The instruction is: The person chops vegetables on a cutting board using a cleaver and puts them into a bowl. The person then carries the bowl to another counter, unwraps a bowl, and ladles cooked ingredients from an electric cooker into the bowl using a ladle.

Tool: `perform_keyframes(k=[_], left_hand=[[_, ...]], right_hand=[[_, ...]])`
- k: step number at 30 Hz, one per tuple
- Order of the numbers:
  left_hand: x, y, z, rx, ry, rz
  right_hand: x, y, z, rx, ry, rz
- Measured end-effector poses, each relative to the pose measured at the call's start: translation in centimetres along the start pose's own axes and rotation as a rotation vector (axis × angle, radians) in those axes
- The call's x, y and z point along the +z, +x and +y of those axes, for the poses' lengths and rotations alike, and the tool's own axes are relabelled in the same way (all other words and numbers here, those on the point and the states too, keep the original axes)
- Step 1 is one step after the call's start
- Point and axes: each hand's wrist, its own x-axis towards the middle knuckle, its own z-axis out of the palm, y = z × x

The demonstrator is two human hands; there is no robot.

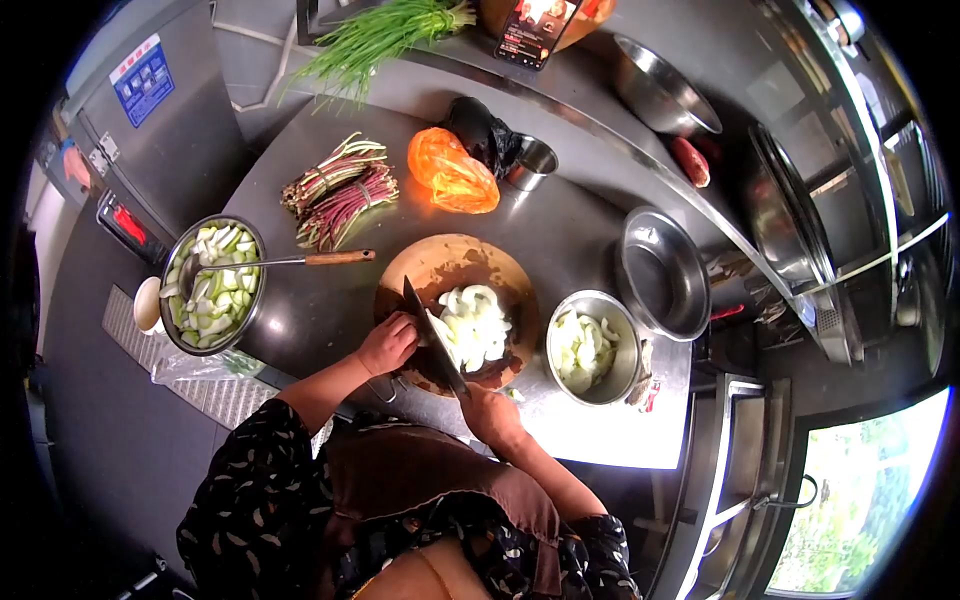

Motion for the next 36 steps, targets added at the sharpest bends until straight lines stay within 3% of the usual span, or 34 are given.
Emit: perform_keyframes(k=[7,9,22,36], left_hand=[[0.1,0.2,0.1,0.157,0.117,0.122],[0.0,0.2,0.1,0.056,0.0,0.099],[-0.1,-0.5,0.1,-0.008,-0.049,0.077],[-0.2,-0.7,0.0,0.058,0.011,0.064]], right_hand=[[-2.3,-2.1,-0.8,0.028,0.03,0.005],[-0.8,-1.0,-0.8,0.036,0.031,0.025],[0.1,-0.7,-0.5,0.075,0.036,-0.017],[-1.3,-2.7,-0.9,0.039,0.044,0.002]])
